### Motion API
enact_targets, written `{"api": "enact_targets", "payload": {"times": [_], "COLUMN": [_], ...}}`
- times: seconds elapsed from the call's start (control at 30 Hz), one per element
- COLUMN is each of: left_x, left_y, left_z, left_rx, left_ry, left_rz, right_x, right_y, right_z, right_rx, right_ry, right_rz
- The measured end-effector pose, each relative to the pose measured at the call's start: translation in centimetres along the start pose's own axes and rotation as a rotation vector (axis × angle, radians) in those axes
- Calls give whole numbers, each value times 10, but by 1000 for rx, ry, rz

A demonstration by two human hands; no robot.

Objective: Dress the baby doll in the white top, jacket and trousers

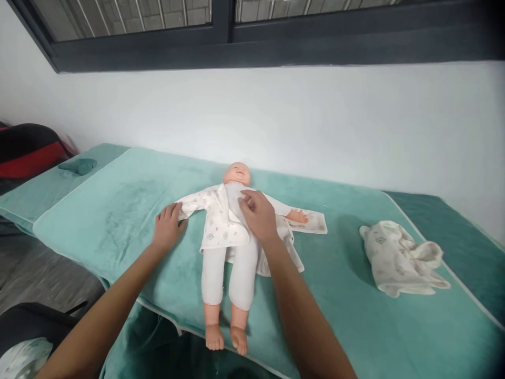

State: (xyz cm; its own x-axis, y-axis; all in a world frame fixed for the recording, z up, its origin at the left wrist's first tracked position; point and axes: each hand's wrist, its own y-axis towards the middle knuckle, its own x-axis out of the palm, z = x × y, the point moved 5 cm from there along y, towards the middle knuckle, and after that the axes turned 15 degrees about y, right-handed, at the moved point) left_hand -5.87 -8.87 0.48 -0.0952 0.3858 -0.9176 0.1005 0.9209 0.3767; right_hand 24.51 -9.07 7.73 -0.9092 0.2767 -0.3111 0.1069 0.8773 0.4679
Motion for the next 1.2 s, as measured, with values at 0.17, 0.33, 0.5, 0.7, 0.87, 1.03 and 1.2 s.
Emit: {"api": "enact_targets", "payload": {"times": [0.17, 0.33, 0.5, 0.7, 0.87, 1.03, 1.2], "left_x": [7, 17, 32, 34, 37, 46, 54], "left_y": [37, 61, 64, 63, 63, 65, 62], "left_z": [-5, -28, -46, -51, -59, -73, -87], "left_rx": [103, 26, -158, -212, -310, -380, -529], "left_ry": [122, 166, 110, 51, -35, -273, -522], "left_rz": [5, 32, -42, -13, 36, 155, 223], "right_x": [43, 68, 50, 18, 22, 54, 48], "right_y": [32, 40, 42, 45, 38, 24, 28], "right_z": [-34, -30, -13, 1, -14, -41, -22], "right_rx": [175, 214, 252, 373, 306, 9, 82], "right_ry": [-351, -542, -306, -13, -202, -299, -209], "right_rz": [-243, -364, -282, -269, -164, -210, -203]}}
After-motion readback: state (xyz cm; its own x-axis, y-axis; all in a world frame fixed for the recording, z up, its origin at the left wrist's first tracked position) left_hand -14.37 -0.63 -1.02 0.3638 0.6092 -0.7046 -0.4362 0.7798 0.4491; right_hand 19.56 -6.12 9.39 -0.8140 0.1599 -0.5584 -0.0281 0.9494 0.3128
